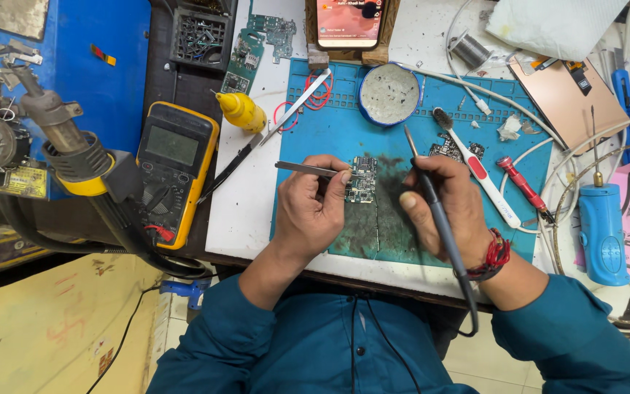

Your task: The person uses a soldering iron and tweezers to apply solder to a small circuit board. They hold the board with tweezers in the left hand and apply the soldering iron with the right hand, working on specific points on the board throughout the clip.

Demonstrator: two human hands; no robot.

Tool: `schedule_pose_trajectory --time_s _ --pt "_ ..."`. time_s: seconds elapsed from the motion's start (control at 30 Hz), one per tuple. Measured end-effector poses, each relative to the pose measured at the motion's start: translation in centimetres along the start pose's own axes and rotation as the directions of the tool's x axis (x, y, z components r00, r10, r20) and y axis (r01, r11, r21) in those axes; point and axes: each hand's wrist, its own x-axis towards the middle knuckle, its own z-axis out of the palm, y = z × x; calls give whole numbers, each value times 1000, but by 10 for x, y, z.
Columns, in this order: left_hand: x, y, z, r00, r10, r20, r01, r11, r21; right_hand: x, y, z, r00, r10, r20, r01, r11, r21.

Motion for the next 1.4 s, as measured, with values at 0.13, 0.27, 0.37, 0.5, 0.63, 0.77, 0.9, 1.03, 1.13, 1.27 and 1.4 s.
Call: schedule_pose_trajectory --time_s 0.13,0.27,0.37,0.5,0.63,0.77,0.9,1.03,1.13,1.27,1.4 --pt "0 0 0 1000 4 -3 -4 1000 -3 8 -4 -2 984 -174 27 175 984 -20" --pt "0 0 0 1000 28 -1 -28 1000 0 14 -19 -3 971 -192 141 217 956 -199" --pt "0 1 0 1000 22 6 -22 1000 5 19 -25 -2 958 -221 182 266 921 -284" --pt "1 1 1 999 33 1 -33 999 9 16 -21 -3 962 -225 157 258 936 -239" --pt "1 1 0 1000 -1 10 1 1000 12 7 -7 -3 994 -95 57 100 990 -95" --pt "1 1 -1 999 23 23 -23 1000 1 1 2 0 989 -96 -111 96 995 1" --pt "0 0 -1 999 19 34 -19 1000 -16 3 0 -8 983 -168 -69 167 986 -19" --pt "1 -2 0 999 30 39 -29 999 -28 8 -8 -12 957 -291 12 291 956 38" --pt "1 -3 0 999 33 43 -32 999 -26 11 -10 -12 950 -309 35 308 951 21" --pt "0 -2 0 998 45 38 -44 998 -41 12 -10 -12 950 -309 56 308 951 13" --pt "1 -1 0 999 20 43 -19 999 -37 11 -10 -11 948 -313 66 312 950 12"
